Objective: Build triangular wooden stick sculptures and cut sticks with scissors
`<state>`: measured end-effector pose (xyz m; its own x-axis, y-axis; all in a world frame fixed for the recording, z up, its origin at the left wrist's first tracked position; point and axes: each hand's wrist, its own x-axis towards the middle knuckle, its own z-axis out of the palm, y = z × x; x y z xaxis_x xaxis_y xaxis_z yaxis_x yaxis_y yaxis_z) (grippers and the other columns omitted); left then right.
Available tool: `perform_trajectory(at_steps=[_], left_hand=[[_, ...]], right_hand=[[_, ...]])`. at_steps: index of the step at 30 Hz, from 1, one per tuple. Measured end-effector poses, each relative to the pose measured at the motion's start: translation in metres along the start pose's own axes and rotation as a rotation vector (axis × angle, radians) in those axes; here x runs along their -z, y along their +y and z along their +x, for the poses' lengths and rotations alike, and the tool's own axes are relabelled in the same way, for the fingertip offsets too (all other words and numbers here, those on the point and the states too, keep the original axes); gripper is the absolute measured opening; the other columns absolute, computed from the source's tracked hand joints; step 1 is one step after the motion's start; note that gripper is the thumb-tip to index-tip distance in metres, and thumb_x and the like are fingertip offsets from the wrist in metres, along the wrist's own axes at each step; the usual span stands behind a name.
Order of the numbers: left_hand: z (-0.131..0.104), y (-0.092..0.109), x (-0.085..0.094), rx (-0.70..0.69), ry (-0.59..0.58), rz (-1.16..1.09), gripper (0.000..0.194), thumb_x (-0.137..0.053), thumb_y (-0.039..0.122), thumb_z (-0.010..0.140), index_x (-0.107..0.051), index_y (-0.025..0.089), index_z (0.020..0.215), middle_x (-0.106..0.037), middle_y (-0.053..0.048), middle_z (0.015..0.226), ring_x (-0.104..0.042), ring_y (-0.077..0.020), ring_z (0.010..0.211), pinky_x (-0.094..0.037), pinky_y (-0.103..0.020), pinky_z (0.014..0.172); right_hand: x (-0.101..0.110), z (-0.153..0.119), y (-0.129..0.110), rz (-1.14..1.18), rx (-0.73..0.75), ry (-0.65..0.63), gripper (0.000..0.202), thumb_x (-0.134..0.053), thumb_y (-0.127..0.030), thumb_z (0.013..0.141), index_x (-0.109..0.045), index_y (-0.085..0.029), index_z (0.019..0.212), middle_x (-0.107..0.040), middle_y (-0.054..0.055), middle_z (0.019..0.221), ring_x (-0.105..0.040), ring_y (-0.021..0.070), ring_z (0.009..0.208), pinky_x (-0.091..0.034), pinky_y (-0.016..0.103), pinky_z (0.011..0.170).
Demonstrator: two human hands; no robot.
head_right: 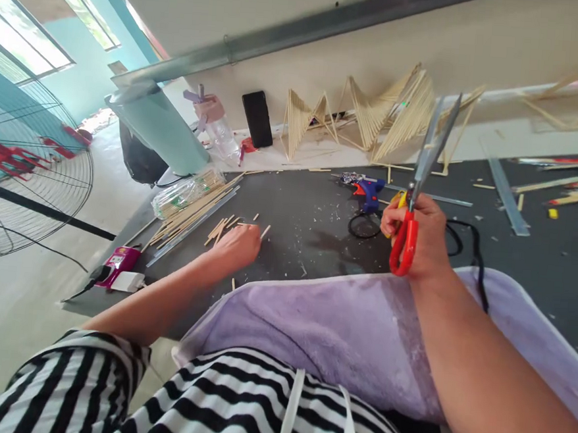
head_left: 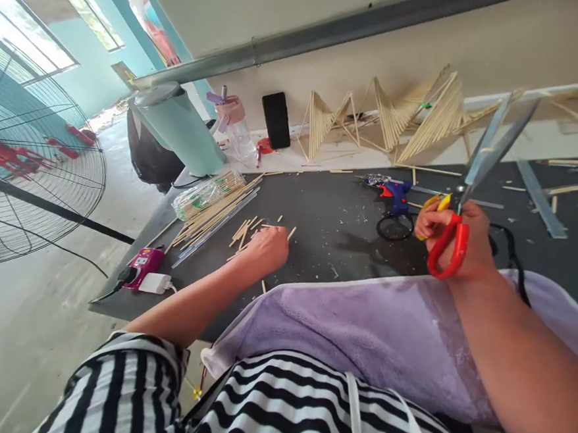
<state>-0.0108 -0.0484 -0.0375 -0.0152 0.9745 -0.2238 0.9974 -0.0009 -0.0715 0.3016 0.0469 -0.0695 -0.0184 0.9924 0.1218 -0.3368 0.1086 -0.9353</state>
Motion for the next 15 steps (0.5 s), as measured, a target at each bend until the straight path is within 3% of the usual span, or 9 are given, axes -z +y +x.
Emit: perform_trajectory(at_steps=[4, 7, 9, 12, 15], left_hand=[[0.014, -0.026, 0.002, 0.231, -0.069, 0.006, 0.024, -0.041, 0.024, 0.086, -0.063, 0.014, 0.091, -0.067, -0.017, 0.097, -0.065, -0.0278, 0.093, -0.048, -0.035, 0.076], [-0.006, -0.045, 0.003, 0.286, -0.033, 0.033, 0.026, -0.041, 0.028, 0.088, -0.06, 0.013, 0.096, -0.065, -0.017, 0.097, -0.063, -0.0286, 0.092, -0.048, -0.038, 0.077], [-0.029, -0.045, 0.0, 0.112, 0.038, -0.04, 0.022, -0.044, 0.031, 0.088, -0.058, 0.016, 0.096, -0.062, -0.013, 0.098, -0.06, -0.0248, 0.093, -0.048, -0.036, 0.08], [-0.061, -0.035, -0.01, -0.342, -0.056, -0.257, 0.017, -0.044, 0.027, 0.09, -0.059, 0.02, 0.095, -0.056, -0.007, 0.106, -0.057, -0.0156, 0.094, -0.045, -0.027, 0.088], [-0.077, -0.035, -0.019, -0.492, -0.11, -0.326, 0.021, -0.041, 0.027, 0.093, -0.06, 0.021, 0.092, -0.052, -0.006, 0.108, -0.055, -0.0129, 0.09, -0.045, -0.024, 0.085]], right_hand=[[0.001, -0.003, -0.001, 0.011, 0.044, -0.053, 0.015, -0.061, -0.005, 0.06, -0.058, -0.019, 0.064, -0.051, -0.002, 0.052, -0.044, 0.0094, 0.044, -0.029, 0.026, 0.044], [-0.002, -0.006, -0.003, -0.011, 0.049, -0.065, 0.014, -0.059, -0.006, 0.062, -0.058, -0.019, 0.064, -0.049, -0.002, 0.052, -0.043, 0.0093, 0.043, -0.029, 0.026, 0.044], [-0.004, -0.007, -0.004, -0.029, 0.039, -0.065, 0.013, -0.059, -0.006, 0.063, -0.058, -0.019, 0.063, -0.049, -0.002, 0.052, -0.042, 0.0092, 0.043, -0.028, 0.026, 0.044], [-0.005, -0.007, -0.001, -0.029, 0.032, -0.064, 0.013, -0.061, -0.006, 0.063, -0.059, -0.018, 0.063, -0.05, -0.001, 0.054, -0.043, 0.0095, 0.045, -0.028, 0.027, 0.045], [-0.003, -0.007, 0.003, -0.026, 0.025, -0.063, 0.013, -0.064, -0.007, 0.062, -0.06, -0.019, 0.063, -0.051, 0.0, 0.055, -0.044, 0.0103, 0.046, -0.028, 0.028, 0.046]])
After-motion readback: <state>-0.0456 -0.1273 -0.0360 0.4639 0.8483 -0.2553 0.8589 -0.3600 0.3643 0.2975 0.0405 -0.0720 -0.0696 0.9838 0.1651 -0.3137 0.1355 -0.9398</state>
